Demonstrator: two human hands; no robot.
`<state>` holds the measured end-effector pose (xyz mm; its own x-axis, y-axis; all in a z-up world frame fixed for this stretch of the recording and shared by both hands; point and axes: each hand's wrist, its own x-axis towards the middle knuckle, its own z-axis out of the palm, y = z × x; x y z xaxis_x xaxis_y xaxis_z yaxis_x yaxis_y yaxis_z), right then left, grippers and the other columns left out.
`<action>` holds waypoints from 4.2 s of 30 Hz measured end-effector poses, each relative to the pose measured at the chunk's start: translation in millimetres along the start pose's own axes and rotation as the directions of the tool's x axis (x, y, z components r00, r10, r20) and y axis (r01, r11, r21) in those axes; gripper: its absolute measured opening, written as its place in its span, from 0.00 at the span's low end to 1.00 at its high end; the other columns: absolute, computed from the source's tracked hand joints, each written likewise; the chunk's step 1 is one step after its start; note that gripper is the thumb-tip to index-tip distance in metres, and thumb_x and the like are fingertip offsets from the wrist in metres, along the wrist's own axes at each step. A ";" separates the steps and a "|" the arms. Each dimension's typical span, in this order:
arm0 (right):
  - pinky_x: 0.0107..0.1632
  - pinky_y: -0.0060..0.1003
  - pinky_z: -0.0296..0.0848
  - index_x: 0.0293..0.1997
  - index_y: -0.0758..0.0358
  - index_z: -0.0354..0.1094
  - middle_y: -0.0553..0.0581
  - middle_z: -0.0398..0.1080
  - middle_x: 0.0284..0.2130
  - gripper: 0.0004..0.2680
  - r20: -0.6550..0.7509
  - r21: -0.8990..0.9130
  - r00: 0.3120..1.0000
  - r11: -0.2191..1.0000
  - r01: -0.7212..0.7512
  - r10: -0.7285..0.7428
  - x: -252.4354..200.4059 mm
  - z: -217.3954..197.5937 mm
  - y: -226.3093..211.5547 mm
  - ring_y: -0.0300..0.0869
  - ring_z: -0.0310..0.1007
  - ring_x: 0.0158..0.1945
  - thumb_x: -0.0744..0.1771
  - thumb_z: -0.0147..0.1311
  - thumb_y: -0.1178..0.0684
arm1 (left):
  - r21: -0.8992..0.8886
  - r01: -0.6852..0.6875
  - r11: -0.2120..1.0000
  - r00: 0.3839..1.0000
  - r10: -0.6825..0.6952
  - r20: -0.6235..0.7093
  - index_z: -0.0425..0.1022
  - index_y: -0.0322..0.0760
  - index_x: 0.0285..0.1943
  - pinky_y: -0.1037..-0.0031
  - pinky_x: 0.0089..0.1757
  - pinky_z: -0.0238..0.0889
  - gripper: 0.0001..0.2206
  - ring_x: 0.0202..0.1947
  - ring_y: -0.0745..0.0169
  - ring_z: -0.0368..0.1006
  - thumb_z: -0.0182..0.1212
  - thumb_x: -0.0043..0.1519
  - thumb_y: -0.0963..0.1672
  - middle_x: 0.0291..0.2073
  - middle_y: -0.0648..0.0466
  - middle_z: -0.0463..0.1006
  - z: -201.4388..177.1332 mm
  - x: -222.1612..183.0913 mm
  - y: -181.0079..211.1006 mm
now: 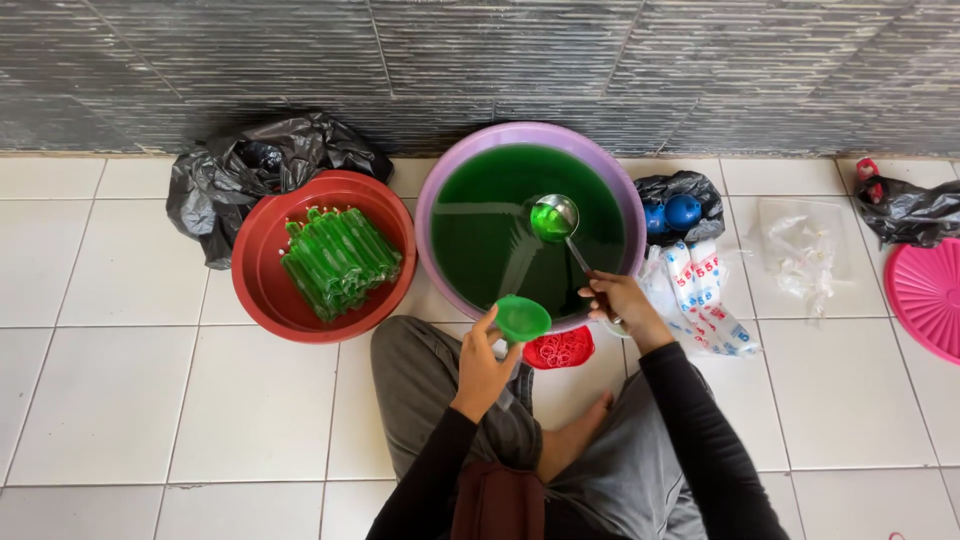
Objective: Filling small plastic tubes with green liquid using a ladle and funnel and sealing them with rubber bands.
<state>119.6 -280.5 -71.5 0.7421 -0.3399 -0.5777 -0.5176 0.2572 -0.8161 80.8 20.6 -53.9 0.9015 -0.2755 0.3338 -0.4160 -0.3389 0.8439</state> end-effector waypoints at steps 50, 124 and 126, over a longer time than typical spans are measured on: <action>0.48 0.40 0.70 0.76 0.66 0.44 0.62 0.66 0.43 0.23 0.068 -0.734 0.601 0.368 0.571 -0.796 -257.2 60.0 59.2 0.51 0.71 0.44 0.70 0.47 0.60 | -0.319 -0.181 0.930 0.982 0.190 -0.003 0.50 0.33 0.74 0.58 0.63 0.68 0.33 0.59 0.41 0.73 0.65 0.63 0.37 0.62 0.37 0.55 17.1 81.4 5.6; 0.14 0.30 0.68 0.70 0.65 0.59 0.69 0.76 0.31 0.20 0.047 -0.383 0.874 0.800 0.462 -0.483 -288.4 42.4 -49.8 0.41 0.70 0.19 0.68 0.49 0.61 | -0.379 -0.087 0.921 0.994 0.103 0.021 0.52 0.42 0.76 0.60 0.57 0.62 0.34 0.46 0.53 0.80 0.67 0.63 0.44 0.43 0.43 0.84 -8.4 105.5 45.4; 0.31 0.40 0.77 0.71 0.66 0.58 0.67 0.77 0.40 0.21 0.102 -0.534 0.701 0.556 0.637 -0.705 -285.8 42.4 -43.0 0.49 0.77 0.36 0.67 0.51 0.62 | -0.399 -0.090 0.912 0.994 0.109 0.025 0.50 0.42 0.77 0.60 0.57 0.61 0.35 0.46 0.56 0.79 0.67 0.63 0.43 0.44 0.42 0.84 -7.3 106.0 37.5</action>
<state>-52.2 -156.1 129.4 0.9291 -0.3273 0.1720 -0.0425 -0.5567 -0.8296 161.6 -14.7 16.2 0.8477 -0.3333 0.4128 -0.4126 0.0749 0.9078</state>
